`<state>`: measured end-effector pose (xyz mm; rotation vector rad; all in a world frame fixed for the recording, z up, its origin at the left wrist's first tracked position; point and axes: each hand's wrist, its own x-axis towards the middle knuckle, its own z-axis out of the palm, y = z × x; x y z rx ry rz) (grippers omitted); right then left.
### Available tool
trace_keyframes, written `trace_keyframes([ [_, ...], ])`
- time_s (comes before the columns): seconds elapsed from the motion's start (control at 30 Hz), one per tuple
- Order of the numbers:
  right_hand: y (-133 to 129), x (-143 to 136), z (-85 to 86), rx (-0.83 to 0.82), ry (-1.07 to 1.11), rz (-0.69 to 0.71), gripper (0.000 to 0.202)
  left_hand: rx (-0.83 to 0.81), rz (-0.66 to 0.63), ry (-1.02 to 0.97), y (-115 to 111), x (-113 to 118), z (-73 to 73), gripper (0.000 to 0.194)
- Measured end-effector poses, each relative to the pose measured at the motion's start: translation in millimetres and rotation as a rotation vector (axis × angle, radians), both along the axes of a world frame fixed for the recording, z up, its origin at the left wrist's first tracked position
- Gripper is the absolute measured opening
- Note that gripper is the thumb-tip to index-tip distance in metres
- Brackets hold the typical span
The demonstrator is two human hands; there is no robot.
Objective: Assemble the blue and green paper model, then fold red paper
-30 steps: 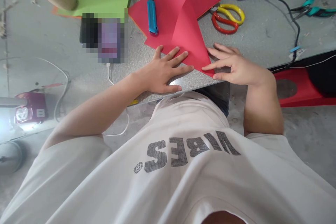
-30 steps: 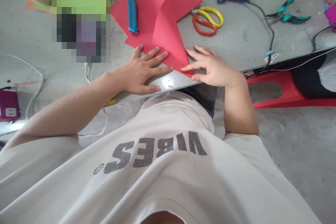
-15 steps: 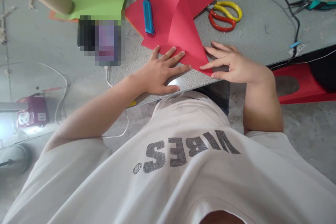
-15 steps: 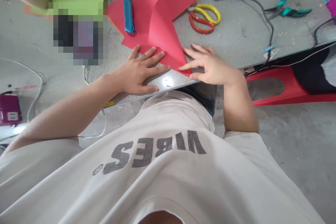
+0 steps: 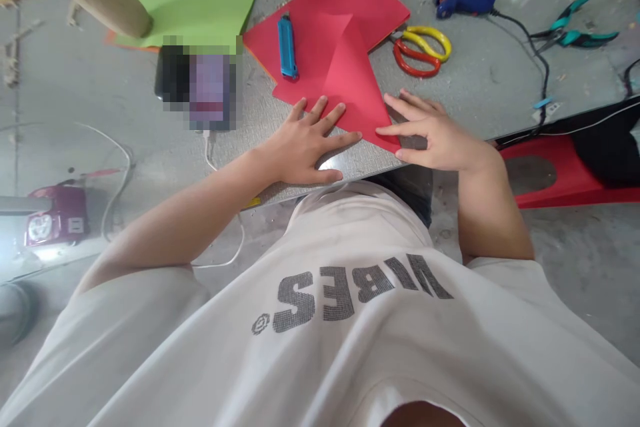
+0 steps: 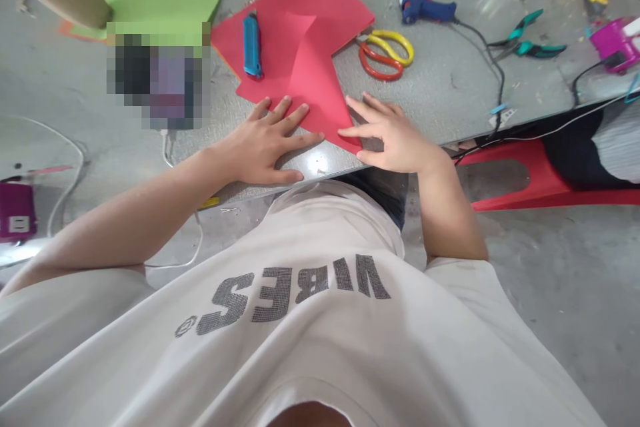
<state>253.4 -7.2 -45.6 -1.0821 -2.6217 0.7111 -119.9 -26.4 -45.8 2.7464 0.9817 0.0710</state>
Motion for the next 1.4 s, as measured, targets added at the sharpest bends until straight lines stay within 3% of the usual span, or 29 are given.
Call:
trace_keyframes([
  [0.2,-2,-19,-7.8,0.171,0.039,0.022,0.051,0.011,-0.009,0.014,-1,2,1.3,0.089],
  [0.37,3,-50,-5.1,0.197,-0.003,0.127,0.060,0.032,-0.015,0.041,-2,3,3.0,0.088],
  [0.5,15,-65,-4.2,0.228,-0.099,0.127,0.066,0.054,-0.016,0.044,-3,4,2.3,0.086],
  [0.7,59,-77,-6.5,0.169,-0.257,0.114,0.084,0.070,-0.017,0.036,-2,5,1.8,0.086],
  [1.0,141,-95,-0.1,0.136,-0.414,-0.067,0.107,0.068,-0.030,0.060,-2,4,4.2,0.086],
  [1.23,164,-105,4.4,0.182,-0.440,-0.166,0.100,0.057,-0.018,0.042,-3,4,3.0,0.086],
  [1.4,173,-97,-9.6,0.222,-0.359,-0.177,0.100,0.049,-0.011,0.091,-3,5,9.9,0.084],
])
